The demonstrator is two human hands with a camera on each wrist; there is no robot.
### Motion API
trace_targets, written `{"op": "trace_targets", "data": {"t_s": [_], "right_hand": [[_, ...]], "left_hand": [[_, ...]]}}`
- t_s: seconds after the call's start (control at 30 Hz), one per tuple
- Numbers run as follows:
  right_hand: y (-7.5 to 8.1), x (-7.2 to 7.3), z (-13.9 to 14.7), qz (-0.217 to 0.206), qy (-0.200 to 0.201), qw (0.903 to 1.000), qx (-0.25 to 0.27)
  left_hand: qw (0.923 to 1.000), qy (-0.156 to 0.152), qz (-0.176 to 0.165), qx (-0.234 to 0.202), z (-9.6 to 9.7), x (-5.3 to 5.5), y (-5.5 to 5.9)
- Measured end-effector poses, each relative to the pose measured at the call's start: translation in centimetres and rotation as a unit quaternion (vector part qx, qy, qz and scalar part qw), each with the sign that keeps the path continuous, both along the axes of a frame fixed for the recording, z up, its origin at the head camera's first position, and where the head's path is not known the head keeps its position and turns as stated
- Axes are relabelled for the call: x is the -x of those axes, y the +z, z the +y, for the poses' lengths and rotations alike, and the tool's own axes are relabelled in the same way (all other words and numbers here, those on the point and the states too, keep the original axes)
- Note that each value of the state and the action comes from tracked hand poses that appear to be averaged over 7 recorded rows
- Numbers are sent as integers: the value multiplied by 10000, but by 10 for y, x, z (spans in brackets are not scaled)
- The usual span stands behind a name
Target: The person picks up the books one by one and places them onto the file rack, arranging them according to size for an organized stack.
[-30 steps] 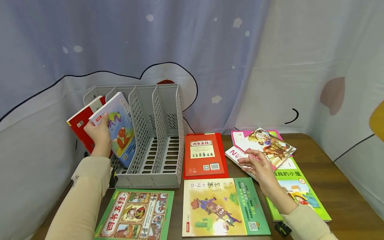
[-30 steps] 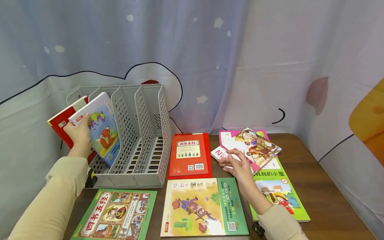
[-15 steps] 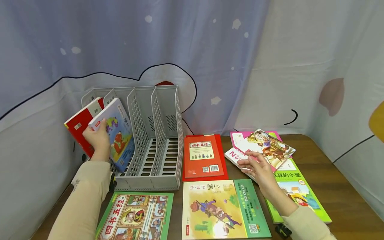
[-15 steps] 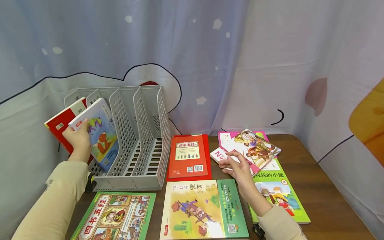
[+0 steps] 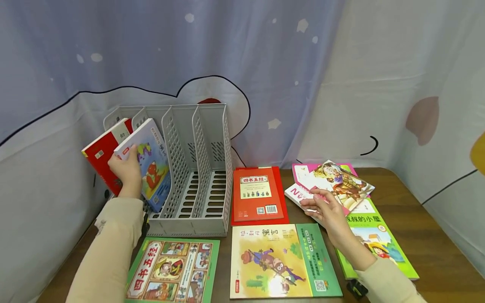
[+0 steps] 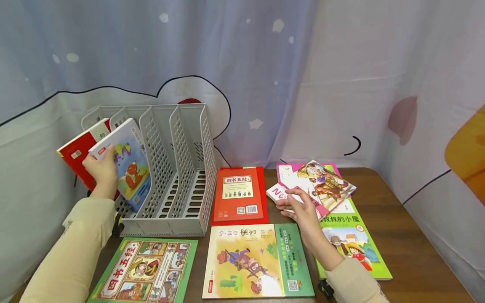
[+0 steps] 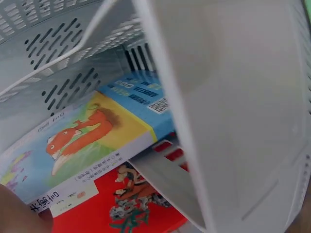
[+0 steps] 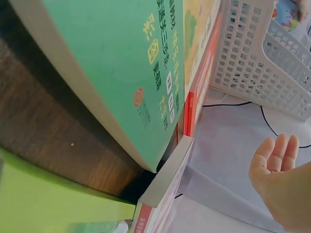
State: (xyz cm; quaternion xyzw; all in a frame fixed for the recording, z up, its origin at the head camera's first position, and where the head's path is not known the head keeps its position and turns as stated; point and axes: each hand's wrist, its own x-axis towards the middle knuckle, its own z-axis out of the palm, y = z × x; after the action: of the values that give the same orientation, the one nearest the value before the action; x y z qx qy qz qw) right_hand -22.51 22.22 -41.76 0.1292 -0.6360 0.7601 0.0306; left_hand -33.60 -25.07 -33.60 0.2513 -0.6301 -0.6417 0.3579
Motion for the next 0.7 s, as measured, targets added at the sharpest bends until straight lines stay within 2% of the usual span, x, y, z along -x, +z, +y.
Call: {"op": "trace_targets", "data": {"t_s": [0.13,0.33,0.5,0.7], "right_hand": [[1,-1,-1,-126,6,9999,19],[1,-2,-2,-334,-31,9994,-99],[1,-1,-2,-315,-30,9995,-56],[0,-2,-1,-345,-87,9993,-137]], "left_hand": [[9995,122,-16,297,-2,1,-3],[9968,68,441,667,-2,-3,-9],[9948,16,692,743,4,-9,-3],[9875,72,955,1251,12,-20,5]]}}
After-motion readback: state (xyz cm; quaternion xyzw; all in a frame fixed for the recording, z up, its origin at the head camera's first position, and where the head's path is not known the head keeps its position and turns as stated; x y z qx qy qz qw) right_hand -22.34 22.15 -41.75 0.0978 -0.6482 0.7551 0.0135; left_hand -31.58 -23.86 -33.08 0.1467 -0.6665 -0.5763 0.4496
